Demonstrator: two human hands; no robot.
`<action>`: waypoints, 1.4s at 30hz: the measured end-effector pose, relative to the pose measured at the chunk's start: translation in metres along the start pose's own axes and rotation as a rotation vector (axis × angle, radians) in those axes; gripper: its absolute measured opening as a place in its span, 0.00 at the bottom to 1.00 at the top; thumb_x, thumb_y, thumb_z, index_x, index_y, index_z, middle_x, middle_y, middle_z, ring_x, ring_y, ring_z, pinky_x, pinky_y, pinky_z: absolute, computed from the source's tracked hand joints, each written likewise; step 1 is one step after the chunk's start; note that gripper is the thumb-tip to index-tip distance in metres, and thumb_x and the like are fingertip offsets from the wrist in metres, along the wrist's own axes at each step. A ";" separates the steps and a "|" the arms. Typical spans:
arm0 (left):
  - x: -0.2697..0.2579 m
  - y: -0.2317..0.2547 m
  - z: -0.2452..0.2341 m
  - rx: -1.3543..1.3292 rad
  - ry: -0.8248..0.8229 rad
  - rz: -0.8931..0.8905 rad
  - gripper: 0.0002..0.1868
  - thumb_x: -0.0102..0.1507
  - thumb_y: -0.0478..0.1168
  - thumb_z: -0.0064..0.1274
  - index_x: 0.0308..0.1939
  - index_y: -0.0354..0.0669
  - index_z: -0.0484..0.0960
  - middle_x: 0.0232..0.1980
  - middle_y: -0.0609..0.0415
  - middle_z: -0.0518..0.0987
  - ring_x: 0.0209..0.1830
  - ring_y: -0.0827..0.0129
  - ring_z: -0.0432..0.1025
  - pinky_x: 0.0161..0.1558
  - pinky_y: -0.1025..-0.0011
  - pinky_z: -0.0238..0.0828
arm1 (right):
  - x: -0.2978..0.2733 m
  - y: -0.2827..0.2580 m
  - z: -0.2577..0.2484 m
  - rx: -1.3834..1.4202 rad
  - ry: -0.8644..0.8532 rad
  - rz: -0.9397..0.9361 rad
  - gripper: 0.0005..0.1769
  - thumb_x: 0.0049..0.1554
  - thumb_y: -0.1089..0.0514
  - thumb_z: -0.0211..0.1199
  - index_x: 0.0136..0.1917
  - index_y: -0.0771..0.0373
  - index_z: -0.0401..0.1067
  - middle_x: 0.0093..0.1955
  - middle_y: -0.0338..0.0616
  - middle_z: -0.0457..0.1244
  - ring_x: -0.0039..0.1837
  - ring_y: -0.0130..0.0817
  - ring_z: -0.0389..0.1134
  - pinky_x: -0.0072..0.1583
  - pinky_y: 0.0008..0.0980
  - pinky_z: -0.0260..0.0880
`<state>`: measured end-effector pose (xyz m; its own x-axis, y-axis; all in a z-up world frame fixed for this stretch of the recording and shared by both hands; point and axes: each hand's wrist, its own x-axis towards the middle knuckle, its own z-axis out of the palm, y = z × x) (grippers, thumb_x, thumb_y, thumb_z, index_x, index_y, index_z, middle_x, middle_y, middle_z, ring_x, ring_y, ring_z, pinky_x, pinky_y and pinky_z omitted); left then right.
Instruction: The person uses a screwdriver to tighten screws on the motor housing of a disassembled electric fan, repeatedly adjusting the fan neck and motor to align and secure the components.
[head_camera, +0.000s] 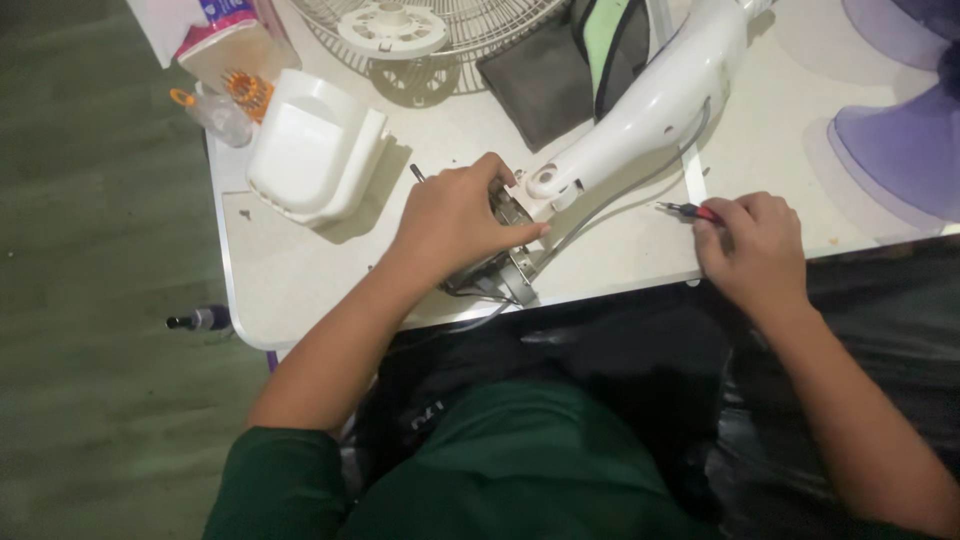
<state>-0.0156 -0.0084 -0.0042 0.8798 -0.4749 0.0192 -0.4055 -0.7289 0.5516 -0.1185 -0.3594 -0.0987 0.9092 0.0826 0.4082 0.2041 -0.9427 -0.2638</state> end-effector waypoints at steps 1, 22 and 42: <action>-0.002 0.004 0.004 0.019 0.021 0.004 0.34 0.49 0.65 0.68 0.45 0.43 0.80 0.35 0.49 0.84 0.35 0.56 0.80 0.38 0.61 0.76 | -0.005 0.007 0.003 -0.015 0.006 0.020 0.10 0.61 0.57 0.68 0.56 0.60 0.77 0.48 0.46 0.62 0.55 0.46 0.63 0.61 0.46 0.62; -0.063 -0.002 0.035 0.041 0.482 0.054 0.37 0.62 0.58 0.64 0.65 0.35 0.76 0.67 0.33 0.72 0.70 0.40 0.64 0.68 0.51 0.59 | 0.062 -0.037 -0.046 0.006 -0.072 -0.368 0.32 0.55 0.48 0.71 0.69 0.61 0.70 0.66 0.54 0.59 0.72 0.53 0.58 0.74 0.55 0.55; -0.113 -0.042 0.101 -0.293 0.546 -0.299 0.48 0.61 0.64 0.58 0.69 0.26 0.66 0.56 0.35 0.76 0.54 0.50 0.71 0.57 0.58 0.69 | 0.146 -0.112 -0.028 -0.324 -0.558 -0.606 0.24 0.37 0.43 0.78 0.40 0.57 0.75 0.39 0.41 0.69 0.46 0.42 0.72 0.53 0.41 0.67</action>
<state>-0.1232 0.0261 -0.1141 0.9736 0.0982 0.2062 -0.1099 -0.5897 0.8001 -0.0184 -0.2503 0.0149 0.7401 0.6632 -0.1113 0.6721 -0.7242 0.1543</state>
